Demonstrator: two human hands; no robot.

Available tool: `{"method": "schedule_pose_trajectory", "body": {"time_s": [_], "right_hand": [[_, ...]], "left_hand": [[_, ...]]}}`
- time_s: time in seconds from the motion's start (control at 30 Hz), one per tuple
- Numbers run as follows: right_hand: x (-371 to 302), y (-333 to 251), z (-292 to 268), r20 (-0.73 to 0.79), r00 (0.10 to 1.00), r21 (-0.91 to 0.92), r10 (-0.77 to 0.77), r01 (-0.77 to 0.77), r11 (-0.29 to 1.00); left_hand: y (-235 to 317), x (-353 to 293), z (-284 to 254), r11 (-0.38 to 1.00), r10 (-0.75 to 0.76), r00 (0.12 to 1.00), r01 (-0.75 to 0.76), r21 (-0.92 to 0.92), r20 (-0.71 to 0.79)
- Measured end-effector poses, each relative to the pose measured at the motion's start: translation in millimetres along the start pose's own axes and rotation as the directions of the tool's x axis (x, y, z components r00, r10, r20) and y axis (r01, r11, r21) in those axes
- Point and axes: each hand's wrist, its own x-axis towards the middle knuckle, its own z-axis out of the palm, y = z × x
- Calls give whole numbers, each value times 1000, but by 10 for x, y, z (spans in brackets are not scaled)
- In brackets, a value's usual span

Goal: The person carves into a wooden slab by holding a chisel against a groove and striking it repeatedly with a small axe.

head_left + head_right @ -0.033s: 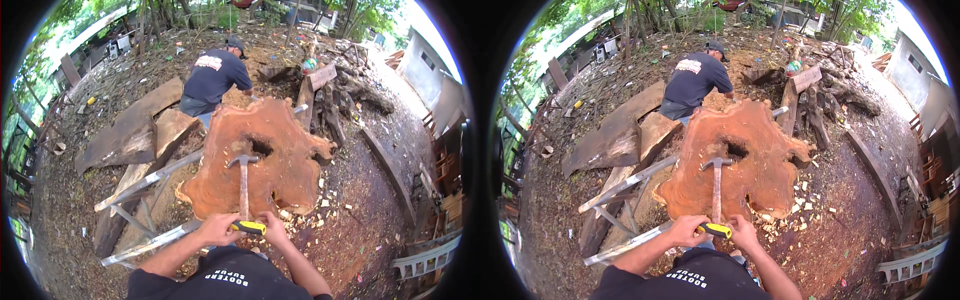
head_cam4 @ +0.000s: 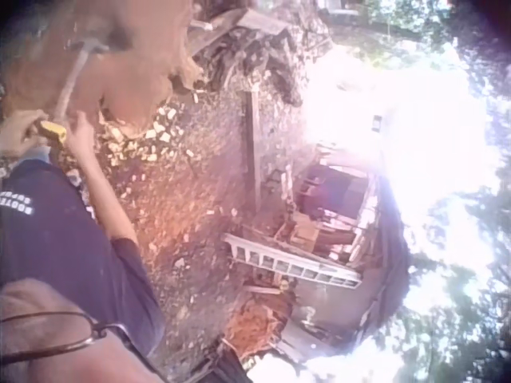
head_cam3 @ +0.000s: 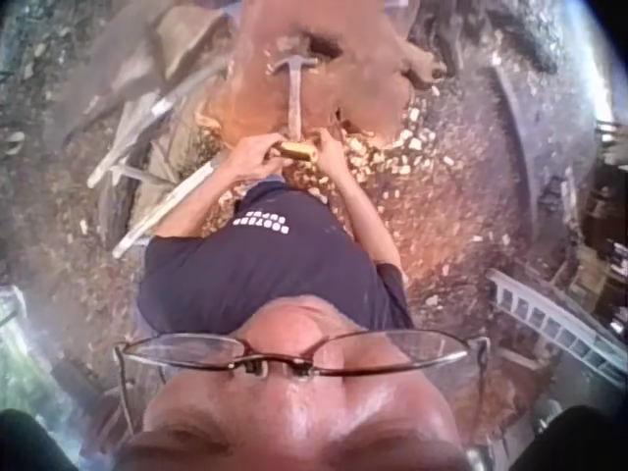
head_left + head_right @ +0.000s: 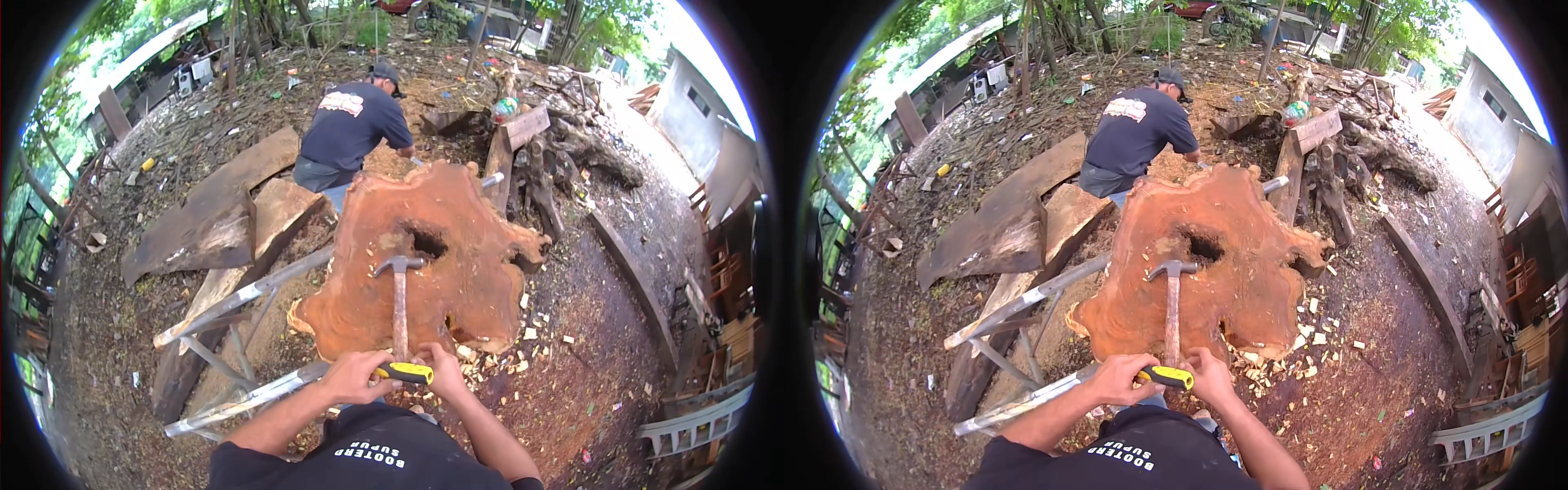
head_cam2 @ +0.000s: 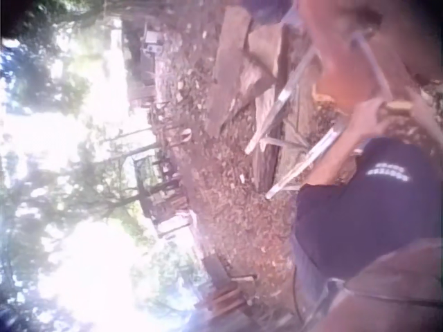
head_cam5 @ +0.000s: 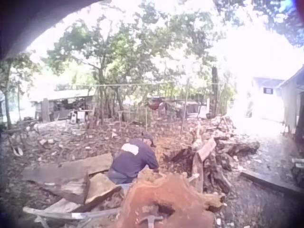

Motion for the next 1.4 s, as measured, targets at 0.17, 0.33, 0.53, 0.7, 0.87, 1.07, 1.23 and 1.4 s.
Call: {"method": "schedule_pose_trajectory", "body": {"time_s": [0.17,0.33,0.53,0.7,0.87,1.07,1.23,1.4], "right_hand": [[566,-350,409,-82,995,-444,52,-83,892],[716,-483,358,-55,961,-431,272,-269,861],[-66,-534,-369,-4,927,423,374,-337,841],[-1568,-393,-666,-313,920,550,237,-28,835],[-2310,-127,-743,-536,728,773,428,219,596],[-2711,571,-30,-560,403,826,724,342,448],[-2995,886,425,-487,401,873,776,189,450],[-3082,987,633,-420,407,907,812,149,394]], "left_hand": [[-205,-22,-188,994,27,998,-33,-102,-60],[-250,164,-401,976,71,996,-80,-205,-48],[-286,662,-384,886,328,941,-274,-375,88],[-30,904,-79,813,529,799,-380,-441,285],[333,986,638,676,737,478,-523,-520,478],[722,1041,1334,642,742,332,-602,-475,583],[519,1175,1784,569,771,334,-742,-353,542],[257,1297,1949,589,714,308,-750,-301,629]]}}
